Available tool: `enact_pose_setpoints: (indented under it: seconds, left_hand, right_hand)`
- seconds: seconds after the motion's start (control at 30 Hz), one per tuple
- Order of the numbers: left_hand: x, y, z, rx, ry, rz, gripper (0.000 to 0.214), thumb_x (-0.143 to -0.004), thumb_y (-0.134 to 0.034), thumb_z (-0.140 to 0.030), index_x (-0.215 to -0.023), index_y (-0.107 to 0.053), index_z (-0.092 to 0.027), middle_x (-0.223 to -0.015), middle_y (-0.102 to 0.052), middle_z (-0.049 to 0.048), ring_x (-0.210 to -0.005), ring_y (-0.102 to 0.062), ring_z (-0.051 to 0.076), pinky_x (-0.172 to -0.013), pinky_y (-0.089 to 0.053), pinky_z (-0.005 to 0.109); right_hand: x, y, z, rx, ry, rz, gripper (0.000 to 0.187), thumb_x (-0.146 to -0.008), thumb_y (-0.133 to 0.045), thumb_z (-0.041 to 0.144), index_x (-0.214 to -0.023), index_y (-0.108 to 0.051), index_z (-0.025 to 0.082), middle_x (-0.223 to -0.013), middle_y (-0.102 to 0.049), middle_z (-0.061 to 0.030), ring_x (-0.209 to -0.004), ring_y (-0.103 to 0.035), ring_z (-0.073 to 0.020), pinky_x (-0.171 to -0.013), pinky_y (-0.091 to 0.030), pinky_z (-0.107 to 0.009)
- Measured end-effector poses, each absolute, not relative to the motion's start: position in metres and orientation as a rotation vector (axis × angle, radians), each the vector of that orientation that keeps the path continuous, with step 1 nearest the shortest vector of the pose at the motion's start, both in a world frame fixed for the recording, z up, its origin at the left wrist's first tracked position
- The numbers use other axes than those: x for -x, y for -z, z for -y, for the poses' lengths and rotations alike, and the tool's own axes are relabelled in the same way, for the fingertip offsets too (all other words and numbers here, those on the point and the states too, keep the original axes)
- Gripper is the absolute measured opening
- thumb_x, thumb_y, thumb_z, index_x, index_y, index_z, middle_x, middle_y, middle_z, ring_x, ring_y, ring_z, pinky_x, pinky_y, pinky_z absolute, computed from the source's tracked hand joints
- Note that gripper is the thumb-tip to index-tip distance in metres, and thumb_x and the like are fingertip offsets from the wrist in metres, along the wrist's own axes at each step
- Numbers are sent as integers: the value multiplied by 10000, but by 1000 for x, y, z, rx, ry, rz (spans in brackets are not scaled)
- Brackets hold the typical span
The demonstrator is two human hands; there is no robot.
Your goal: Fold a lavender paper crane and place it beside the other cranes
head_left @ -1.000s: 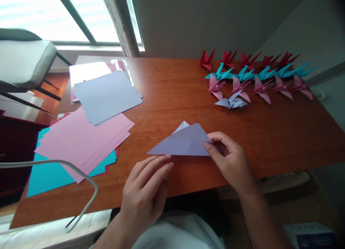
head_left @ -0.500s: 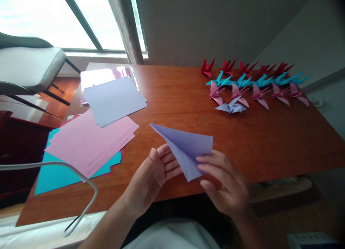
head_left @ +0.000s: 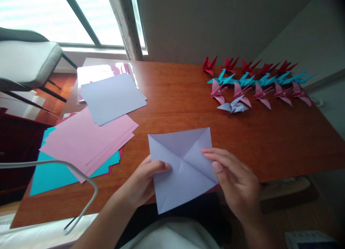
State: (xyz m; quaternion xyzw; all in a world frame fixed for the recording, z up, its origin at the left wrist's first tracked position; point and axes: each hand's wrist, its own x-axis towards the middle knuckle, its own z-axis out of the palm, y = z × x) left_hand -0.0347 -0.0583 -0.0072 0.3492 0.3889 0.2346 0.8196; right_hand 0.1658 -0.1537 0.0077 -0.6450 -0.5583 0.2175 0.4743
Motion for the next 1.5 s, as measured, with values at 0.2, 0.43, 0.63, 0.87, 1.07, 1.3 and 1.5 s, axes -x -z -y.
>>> enact_pose_setpoints:
  seconds: [0.2, 0.43, 0.63, 0.87, 1.07, 1.3, 1.5]
  left_hand:
    - [31, 3, 57, -385, -409, -801, 301, -688, -748, -154, -987, -709, -139, -786, -772, 51, -626, -700, 175, -629, -549, 261]
    - [29, 0, 56, -371, -415, -861, 333, -670, -780, -149, -992, -697, -126, -830, -781, 69, -640, -708, 190, -633, -549, 274]
    - [29, 1, 57, -381, -434, -845, 344, -669, -785, -144, -1001, -699, -122, -780, -771, 66, -706, -728, 224, -638, -545, 275]
    - [30, 6, 58, -410, -430, -796, 361, -706, -806, -179, -1046, -696, -131, -782, -768, 57, -706, -730, 219, -659, -568, 296]
    - [32, 10, 62, -513, -437, -796, 386, -742, -839, -240, -1086, -692, -143, -921, -785, 79, -806, -739, 220, -729, -573, 297]
    - [32, 15, 65, -587, -406, -843, 432, -749, -850, -290, -1125, -689, -148, -1011, -780, 96, -980, -721, 261, -812, -564, 317]
    - [29, 9, 63, -572, -410, -805, 422, -756, -843, -289, -1123, -691, -146, -994, -778, 96, -924, -730, 249, -784, -566, 314]
  right_hand:
    - [-167, -7, 154, 1622, -600, 1126, 212, -974, -568, 234, -1058, -749, 304, -1160, -742, -12, -1121, -669, -189, -950, -558, -324]
    - [-166, -5, 153, 1640, -671, 1017, 197, -976, -578, 291, -1062, -754, 316, -1187, -732, -8, -1165, -640, -194, -990, -526, -331]
    - [-166, -3, 151, 1649, -678, 1014, 197, -971, -583, 304, -1066, -755, 307, -1185, -732, -17, -1166, -639, -204, -993, -525, -343]
    - [-165, -4, 151, 1653, -679, 1034, 193, -969, -584, 284, -1074, -744, 303, -1194, -722, -16, -1169, -634, -195, -1003, -519, -335]
    - [-164, -4, 153, 1624, -638, 1059, 206, -963, -589, 251, -1106, -730, 296, -1207, -713, -25, -1168, -635, -193, -993, -530, -328]
    - [-161, -5, 155, 1599, -614, 1045, 251, -955, -593, 212, -1154, -707, 313, -1216, -705, -18, -1159, -637, -179, -1001, -528, -322]
    - [-162, -3, 155, 1596, -600, 1031, 252, -948, -602, 218, -1153, -712, 314, -1216, -707, -20, -1155, -640, -186, -993, -538, -332]
